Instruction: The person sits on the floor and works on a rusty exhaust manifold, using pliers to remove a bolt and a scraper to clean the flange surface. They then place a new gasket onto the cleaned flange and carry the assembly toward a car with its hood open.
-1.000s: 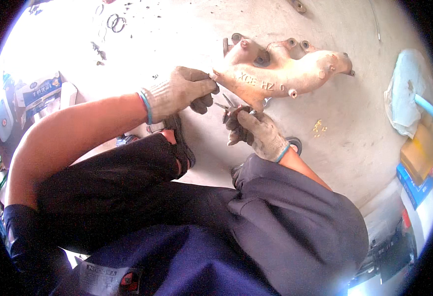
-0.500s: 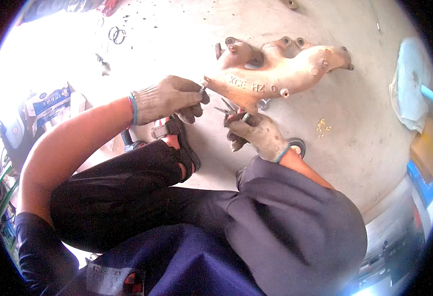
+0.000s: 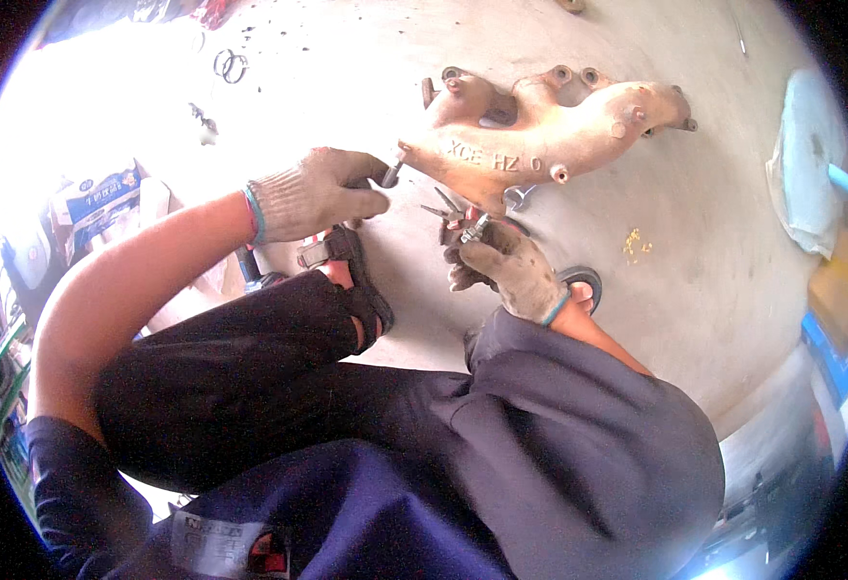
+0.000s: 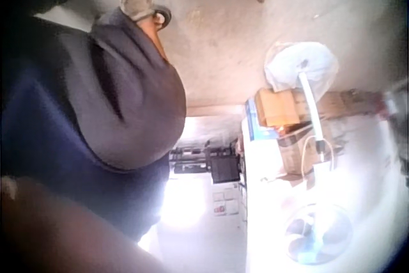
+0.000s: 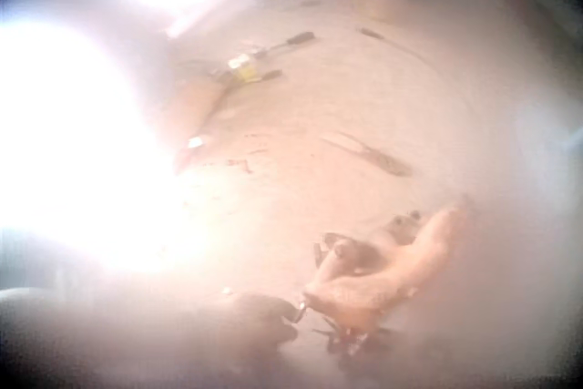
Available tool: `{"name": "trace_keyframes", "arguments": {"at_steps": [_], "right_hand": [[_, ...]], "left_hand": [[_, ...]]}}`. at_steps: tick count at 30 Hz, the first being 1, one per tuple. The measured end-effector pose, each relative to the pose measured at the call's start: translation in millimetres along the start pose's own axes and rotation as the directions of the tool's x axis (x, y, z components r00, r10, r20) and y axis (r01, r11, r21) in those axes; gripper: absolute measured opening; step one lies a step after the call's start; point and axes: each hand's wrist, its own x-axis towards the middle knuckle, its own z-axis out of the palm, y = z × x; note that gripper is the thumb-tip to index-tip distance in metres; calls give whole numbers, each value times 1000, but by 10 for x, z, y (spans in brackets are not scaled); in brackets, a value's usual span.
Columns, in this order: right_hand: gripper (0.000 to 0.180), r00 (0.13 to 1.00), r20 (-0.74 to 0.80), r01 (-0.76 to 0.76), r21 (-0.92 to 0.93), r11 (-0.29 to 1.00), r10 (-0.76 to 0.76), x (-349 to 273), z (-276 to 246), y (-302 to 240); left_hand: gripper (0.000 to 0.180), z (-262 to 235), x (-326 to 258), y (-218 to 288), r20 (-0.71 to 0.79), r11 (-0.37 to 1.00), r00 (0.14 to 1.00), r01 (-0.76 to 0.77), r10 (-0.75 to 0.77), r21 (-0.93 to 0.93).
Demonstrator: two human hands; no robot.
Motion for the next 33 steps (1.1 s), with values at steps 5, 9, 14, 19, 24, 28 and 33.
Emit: {"name": "trace_keyframes", "arguments": {"at_steps": [5,9,14,19,24,28,33], "right_hand": [[31,996,-49,-66,57,996,68,-45,81,-144],[28,999,-31,-43,-261,964,36,119,-8,-87],[41,999,-30,-10,142,990,14,0,103,-62],[37,1000,-1,7,-138,990,-7,69,-19,-26],[40,999,-23,-36,110,993,39,20,115,-63],[42,998,-15,-66,-272,960,64,97,-49,-56],[43,1000,-28,1,50,999,0,79,179,-60]], "left_hand": [[47,-77,-265,-506,52,949,988,126,-147,290],[46,-115,-422,-837,8,879,937,326,-350,349],[41,-220,-321,-1147,-54,936,947,321,-316,146],[46,-266,-236,-1286,-154,955,955,272,-253,117],[48,-192,-240,-1392,-132,956,957,273,-258,109],[51,-188,-243,-1377,-51,960,991,133,-124,248],[45,-168,-146,-1784,0,886,991,-123,137,446]]}}
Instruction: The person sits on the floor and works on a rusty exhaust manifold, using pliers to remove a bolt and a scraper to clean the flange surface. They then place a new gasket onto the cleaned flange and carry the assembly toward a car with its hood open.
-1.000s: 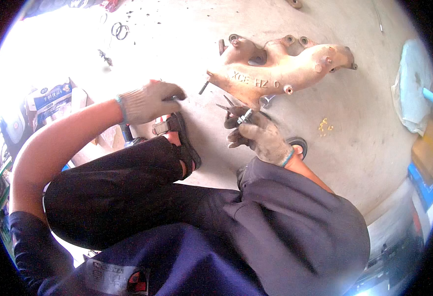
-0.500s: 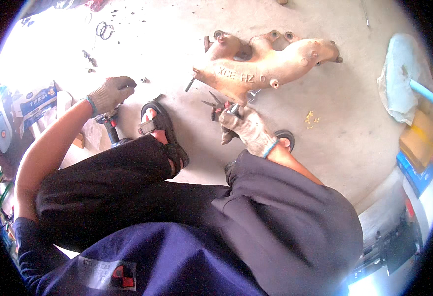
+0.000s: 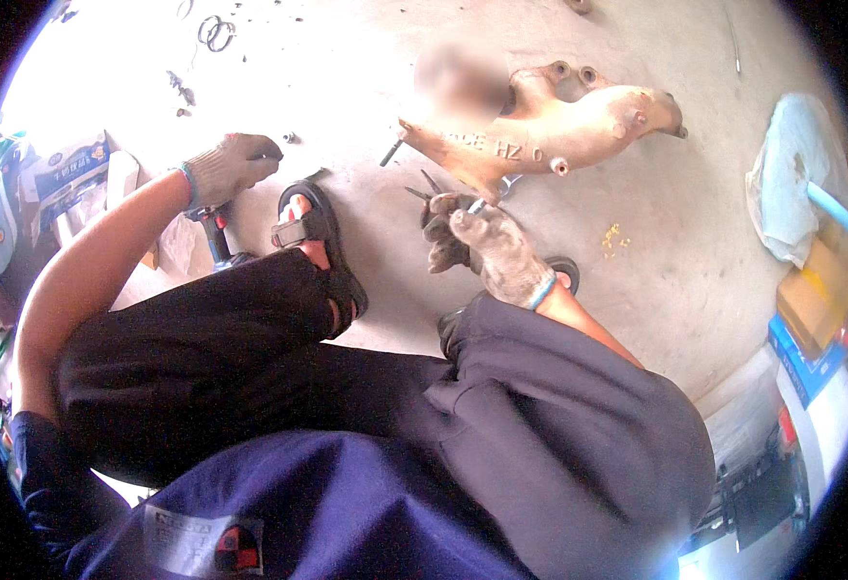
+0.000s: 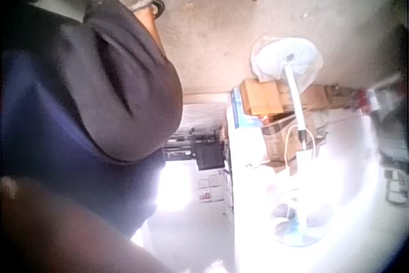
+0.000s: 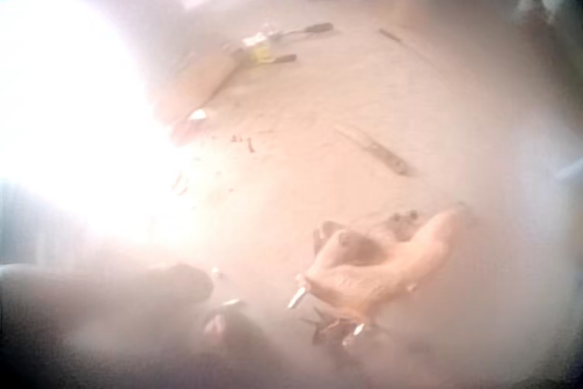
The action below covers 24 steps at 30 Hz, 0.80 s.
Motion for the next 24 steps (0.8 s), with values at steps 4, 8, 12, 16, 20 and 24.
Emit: {"name": "trace_keyframes", "arguments": {"at_steps": [4,8,12,16,20,24], "right_hand": [[41,995,0,-96,-33,995,96,-69,-167,-31],[41,996,-25,-94,-277,956,91,20,-144,-46],[41,997,-32,-74,-251,965,68,18,-62,7],[40,997,-10,-73,-144,987,72,53,26,17],[40,997,-55,-61,-114,992,55,12,-8,-41],[40,997,-50,-66,-141,988,59,33,57,-49]], "left_hand": [[44,-203,54,297,6,985,988,155,-155,-71],[44,-140,-15,268,25,985,991,131,-129,-114],[42,-125,94,423,13,967,982,190,-191,-171],[46,14,93,145,-27,981,990,132,-137,-142],[46,-182,115,569,27,937,952,304,-304,-174],[45,19,55,438,-5,963,964,267,-268,-38]]}}
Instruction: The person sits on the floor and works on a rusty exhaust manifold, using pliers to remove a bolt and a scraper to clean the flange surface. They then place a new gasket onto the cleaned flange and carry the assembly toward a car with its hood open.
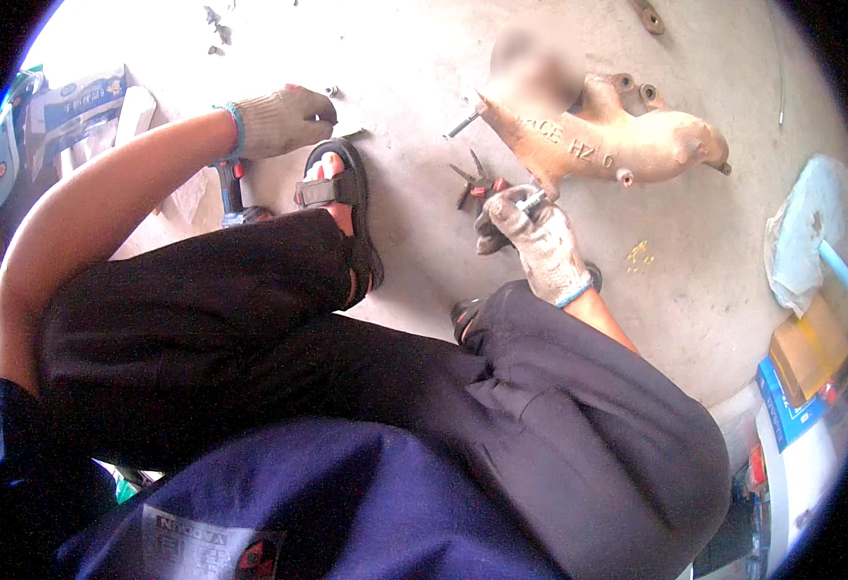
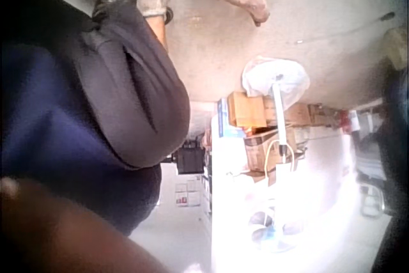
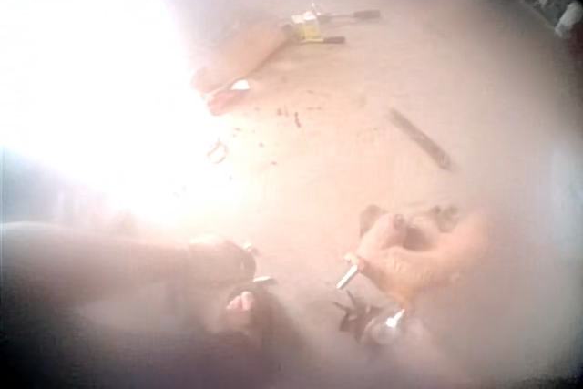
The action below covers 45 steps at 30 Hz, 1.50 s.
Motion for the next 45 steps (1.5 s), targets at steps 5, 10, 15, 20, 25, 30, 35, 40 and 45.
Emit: {"name": "trace_keyframes", "arguments": {"at_steps": [5,10,15,20,25,30,35,40,45], "right_hand": [[40,999,-50,22,16,1000,-22,-50,-32,-14],[39,989,-111,75,-222,972,-102,-87,-162,87],[35,988,-124,23,-451,892,-88,-84,-20,-65],[34,990,-125,7,-428,904,-67,-85,27,-79],[34,995,-100,-8,-356,935,-30,-64,-28,9],[32,989,-82,-149,-421,895,126,54,-1,64],[35,973,129,-81,-587,806,192,275,-66,217],[47,904,365,-148,-223,963,224,323,164,104],[52,882,436,-47,-295,954,179,300,188,117]], "left_hand": [[46,-73,27,184,52,994,999,-11,17,-110],[48,-329,-106,676,-18,883,978,-194,206,-427],[50,-366,-53,862,19,896,952,-281,305,-343],[51,-237,-21,698,122,953,978,-129,167,-273],[50,-108,-6,536,145,962,982,-79,120,-262],[48,-76,-3,519,101,950,989,-69,104,-303],[53,-141,51,698,168,917,970,-101,177,-386],[58,-107,-55,1093,236,922,947,-121,218,-367],[45,-77,59,1052,219,880,937,-152,274,-449]]}}
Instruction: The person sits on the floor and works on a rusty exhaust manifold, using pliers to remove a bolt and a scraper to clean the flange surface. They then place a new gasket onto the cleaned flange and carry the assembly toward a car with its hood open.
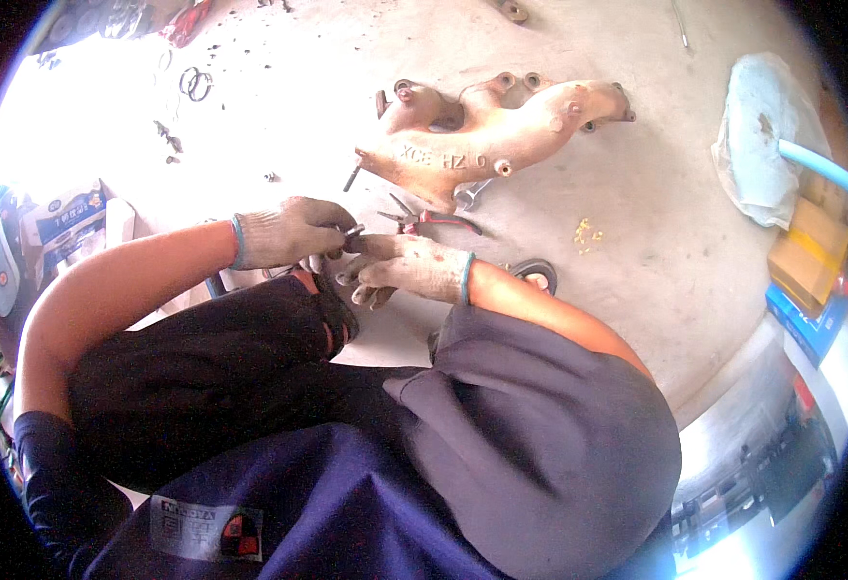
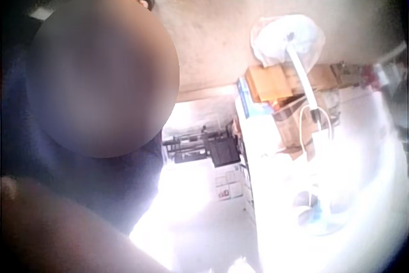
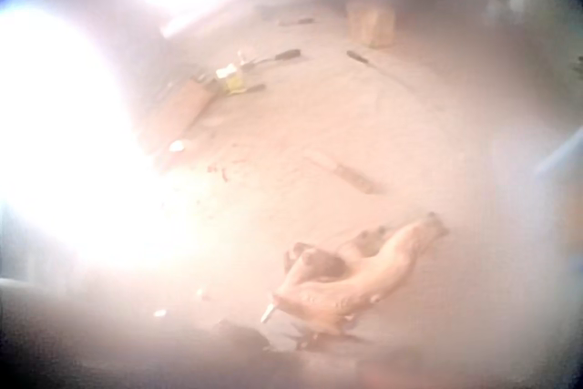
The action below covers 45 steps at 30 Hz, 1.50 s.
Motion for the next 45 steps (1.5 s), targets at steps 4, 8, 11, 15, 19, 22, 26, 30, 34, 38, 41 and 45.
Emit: {"name": "trace_keyframes", "arguments": {"at_steps": [4,8,11,15,19,22,26,30,34,38,41,45], "right_hand": [[53,996,-92,-59,-764,642,-18,-70,-124,-9],[52,926,-320,-191,-854,484,-199,-438,-245,45],[47,756,-652,-330,-458,825,-59,-860,-356,88],[41,587,-805,-36,-133,990,-87,-1171,-560,331],[41,521,-852,-86,-102,991,-43,-1333,-620,297],[41,509,-860,-108,-105,989,-35,-1299,-618,187],[41,511,-859,-146,-120,982,-29,-1188,-652,41],[41,490,-871,-152,-137,979,-46,-1206,-644,-79],[41,436,-897,-206,-181,962,-75,-1342,-559,-195],[42,297,-921,-237,-326,915,-251,-1510,-594,-556],[59,70,-909,-407,-403,820,-411,-1828,-919,-824],[81,330,-942,139,114,984,62,-2117,-1538,-1096]], "left_hand": [[46,-83,-52,36,78,970,995,47,-68,239],[44,-402,-78,-711,-145,942,963,253,-225,218],[44,-767,-268,-883,-293,920,885,390,-362,42],[37,-842,-548,-1512,-527,948,817,312,-236,59],[30,-545,-146,-1933,-623,983,770,182,-137,8],[28,-310,96,-2133,-695,990,706,125,-137,-69],[37,-150,157,-2298,-751,979,644,202,-145,-16],[43,-262,-156,-1847,-796,890,591,423,-129,170],[38,-62,-373,-1563,-856,968,514,236,-45,91],[37,177,-443,-1160,-764,964,595,85,-251,-251],[38,164,-374,-973,-669,996,739,30,-82,-90],[37,-12,-207,-794,-499,989,854,-129,148,72]]}}
